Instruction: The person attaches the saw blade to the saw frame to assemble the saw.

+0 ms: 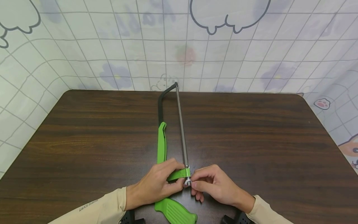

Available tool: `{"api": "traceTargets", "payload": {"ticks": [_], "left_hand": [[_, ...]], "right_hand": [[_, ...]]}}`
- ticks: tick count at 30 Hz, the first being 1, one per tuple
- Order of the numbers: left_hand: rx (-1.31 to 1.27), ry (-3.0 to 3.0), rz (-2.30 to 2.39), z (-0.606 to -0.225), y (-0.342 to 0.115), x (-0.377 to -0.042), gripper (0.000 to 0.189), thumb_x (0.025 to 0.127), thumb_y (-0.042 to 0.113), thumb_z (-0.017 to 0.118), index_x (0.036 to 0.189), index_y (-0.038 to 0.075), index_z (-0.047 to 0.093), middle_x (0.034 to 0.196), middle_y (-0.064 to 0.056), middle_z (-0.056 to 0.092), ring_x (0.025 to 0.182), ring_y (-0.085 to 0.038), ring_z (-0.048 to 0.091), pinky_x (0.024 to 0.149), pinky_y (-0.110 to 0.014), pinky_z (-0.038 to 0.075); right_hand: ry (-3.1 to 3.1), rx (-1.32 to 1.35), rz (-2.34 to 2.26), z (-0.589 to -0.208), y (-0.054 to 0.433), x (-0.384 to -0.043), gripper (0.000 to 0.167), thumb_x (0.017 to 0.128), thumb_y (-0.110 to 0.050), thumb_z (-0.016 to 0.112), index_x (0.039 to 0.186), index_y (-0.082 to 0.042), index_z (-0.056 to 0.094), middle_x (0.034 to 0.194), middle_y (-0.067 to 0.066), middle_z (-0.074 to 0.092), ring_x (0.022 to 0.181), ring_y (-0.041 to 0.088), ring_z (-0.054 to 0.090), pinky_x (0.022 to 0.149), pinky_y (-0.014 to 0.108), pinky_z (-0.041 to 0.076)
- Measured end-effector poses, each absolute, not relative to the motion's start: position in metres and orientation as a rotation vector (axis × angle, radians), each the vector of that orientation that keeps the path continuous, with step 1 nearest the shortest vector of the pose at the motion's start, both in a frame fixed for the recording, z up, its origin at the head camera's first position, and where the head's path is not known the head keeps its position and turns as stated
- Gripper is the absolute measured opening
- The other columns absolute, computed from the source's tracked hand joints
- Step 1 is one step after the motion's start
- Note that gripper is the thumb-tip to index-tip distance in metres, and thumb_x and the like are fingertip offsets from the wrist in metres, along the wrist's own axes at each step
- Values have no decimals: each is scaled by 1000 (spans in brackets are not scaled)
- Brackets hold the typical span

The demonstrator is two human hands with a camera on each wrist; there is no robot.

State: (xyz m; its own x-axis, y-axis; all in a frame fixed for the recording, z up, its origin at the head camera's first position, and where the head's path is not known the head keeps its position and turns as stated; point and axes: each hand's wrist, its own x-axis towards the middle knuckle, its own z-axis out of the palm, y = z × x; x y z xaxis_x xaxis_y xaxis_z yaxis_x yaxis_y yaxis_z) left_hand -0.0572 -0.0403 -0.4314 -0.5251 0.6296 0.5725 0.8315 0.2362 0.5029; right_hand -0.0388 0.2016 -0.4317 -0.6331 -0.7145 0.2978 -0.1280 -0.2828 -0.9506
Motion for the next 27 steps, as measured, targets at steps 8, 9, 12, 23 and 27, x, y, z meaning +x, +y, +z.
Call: {"api": "traceTargets", "payload": {"ticks": [8,9,12,23,27], "left_hand": [[-1371,-2271,-1185,-431,-41,-57,22,92,8,69,114,10,64,94,3,64,73,2,51,68,-1,42],[-1371,-2271,-1188,-431,-41,-57,22,92,8,69,114,10,64,94,3,64,73,1,51,68,-2,42],[-1368,-2272,-1195,-431,-41,-57,22,92,8,69,113,10,64,94,3,64,74,1,51,68,-2,42],[-1341,-2280,-1241,-430,-40,-56,24,90,7,70,113,12,65,94,4,64,74,0,50,69,-3,42],[-1324,-2282,-1245,-428,-40,-56,22,91,8,70,112,12,65,93,4,64,73,0,51,70,-3,43]], "right_hand": [[1573,-1031,-1970,-430,202,-39,26,98,21,39,102,14,65,81,29,57,59,36,54,55,36,58],[1570,-1033,-1971,-430,202,-39,27,98,21,39,102,14,65,81,29,57,59,36,54,55,36,58],[1560,-1035,-1976,-430,202,-39,27,98,21,39,103,15,64,81,29,56,59,37,54,55,36,58],[1543,-1037,-1986,-431,202,-38,27,98,21,39,105,16,65,82,30,56,59,38,54,54,37,58],[1548,-1032,-1984,-430,202,-38,27,99,20,40,106,15,65,82,30,57,59,38,54,54,37,58]]}}
